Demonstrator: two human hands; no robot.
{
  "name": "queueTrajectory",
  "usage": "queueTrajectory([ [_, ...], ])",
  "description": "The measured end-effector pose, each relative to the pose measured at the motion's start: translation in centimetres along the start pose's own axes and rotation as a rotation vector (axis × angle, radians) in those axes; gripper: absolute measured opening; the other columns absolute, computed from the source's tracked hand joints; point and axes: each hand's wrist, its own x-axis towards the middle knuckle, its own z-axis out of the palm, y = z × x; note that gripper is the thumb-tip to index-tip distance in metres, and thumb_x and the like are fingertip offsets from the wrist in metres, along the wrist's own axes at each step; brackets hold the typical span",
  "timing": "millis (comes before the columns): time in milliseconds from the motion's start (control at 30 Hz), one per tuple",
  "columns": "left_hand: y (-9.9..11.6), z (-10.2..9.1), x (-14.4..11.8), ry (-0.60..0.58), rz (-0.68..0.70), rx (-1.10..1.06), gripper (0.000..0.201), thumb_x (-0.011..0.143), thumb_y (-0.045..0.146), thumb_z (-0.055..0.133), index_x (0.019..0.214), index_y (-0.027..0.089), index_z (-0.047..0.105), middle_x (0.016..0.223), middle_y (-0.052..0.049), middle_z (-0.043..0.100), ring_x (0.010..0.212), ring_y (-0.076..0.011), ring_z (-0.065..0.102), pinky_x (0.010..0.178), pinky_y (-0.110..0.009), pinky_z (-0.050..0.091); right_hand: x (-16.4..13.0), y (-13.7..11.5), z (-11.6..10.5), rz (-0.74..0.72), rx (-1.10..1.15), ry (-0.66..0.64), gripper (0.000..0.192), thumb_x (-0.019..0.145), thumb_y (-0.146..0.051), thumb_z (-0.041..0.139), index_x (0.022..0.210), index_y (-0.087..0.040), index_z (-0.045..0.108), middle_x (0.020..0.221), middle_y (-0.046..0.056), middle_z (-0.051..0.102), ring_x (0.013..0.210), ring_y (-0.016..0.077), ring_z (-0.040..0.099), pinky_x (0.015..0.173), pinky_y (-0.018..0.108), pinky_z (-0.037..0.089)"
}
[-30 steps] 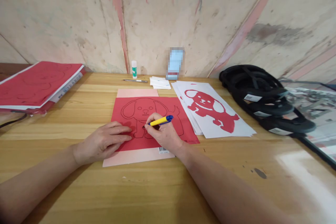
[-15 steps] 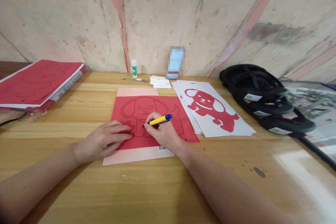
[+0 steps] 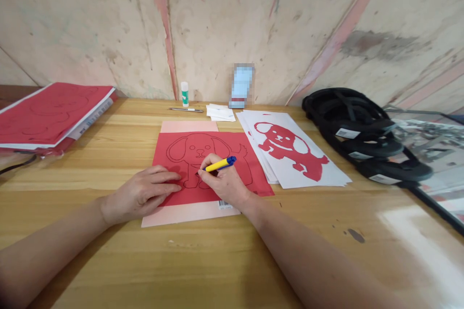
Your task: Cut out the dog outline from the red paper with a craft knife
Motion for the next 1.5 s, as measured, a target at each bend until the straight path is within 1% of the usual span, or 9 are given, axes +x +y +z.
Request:
queueTrajectory([
  [267, -0.16, 0.07, 0.02, 0.005, 0.008, -0.015, 0.028, 0.091, 0.013, 0.044, 0.106, 0.018, 0.067, 0.110, -0.009, 0.067, 0.089, -0.0198, 0.059, 0.077, -0.034, 0.052, 0.01, 0.05, 0.03, 0.019, 0.028, -0.006, 0.011, 0.081, -0.028, 0.058, 0.075, -0.020, 0.053, 0.064, -0.003, 0.049, 0.058, 0.0113, 0.044, 0.055, 0.026, 0.036],
  [467, -0.05, -0.03, 0.05, 0.002, 0.003, -0.014, 0.029, 0.092, 0.014, 0.043, 0.106, 0.019, 0.067, 0.111, -0.010, 0.067, 0.091, -0.0193, 0.060, 0.078, -0.033, 0.052, 0.21, -0.18, -0.01, 0.019, 0.046, 0.078, 0.012, 0.079, -0.029, 0.058, 0.073, -0.020, 0.052, 0.064, -0.003, 0.049, 0.057, 0.0108, 0.043, 0.054, 0.026, 0.036],
  [633, 0.00, -0.04, 0.12, 0.005, -0.001, -0.028, 0.030, 0.092, 0.013, 0.041, 0.105, 0.019, 0.068, 0.109, -0.010, 0.068, 0.093, -0.0194, 0.061, 0.078, -0.033, 0.052, 0.13, 0.04, -0.04, 0.023, 0.026, 0.040, 0.011, 0.080, -0.029, 0.058, 0.075, -0.020, 0.053, 0.064, -0.003, 0.049, 0.058, 0.0113, 0.043, 0.055, 0.025, 0.037],
  [1000, 0.05, -0.10, 0.13, 0.009, 0.004, -0.038, 0.028, 0.092, 0.013, 0.043, 0.105, 0.017, 0.067, 0.109, -0.010, 0.068, 0.090, -0.0198, 0.060, 0.076, -0.033, 0.053, -0.03, 0.00, 0.06, 0.009, 0.025, 0.016, 0.010, 0.080, -0.027, 0.058, 0.076, -0.021, 0.053, 0.066, -0.002, 0.050, 0.059, 0.0114, 0.044, 0.056, 0.026, 0.037],
  [1500, -0.16, 0.21, -0.14, 0.000, 0.008, -0.021, 0.030, 0.091, 0.012, 0.042, 0.107, 0.018, 0.067, 0.111, -0.010, 0.067, 0.092, -0.0202, 0.060, 0.078, -0.035, 0.053, 0.02, -0.10, 0.09, 0.001, 0.014, 0.008, 0.010, 0.079, -0.025, 0.057, 0.074, -0.020, 0.051, 0.065, -0.003, 0.049, 0.058, 0.0106, 0.042, 0.055, 0.025, 0.035],
])
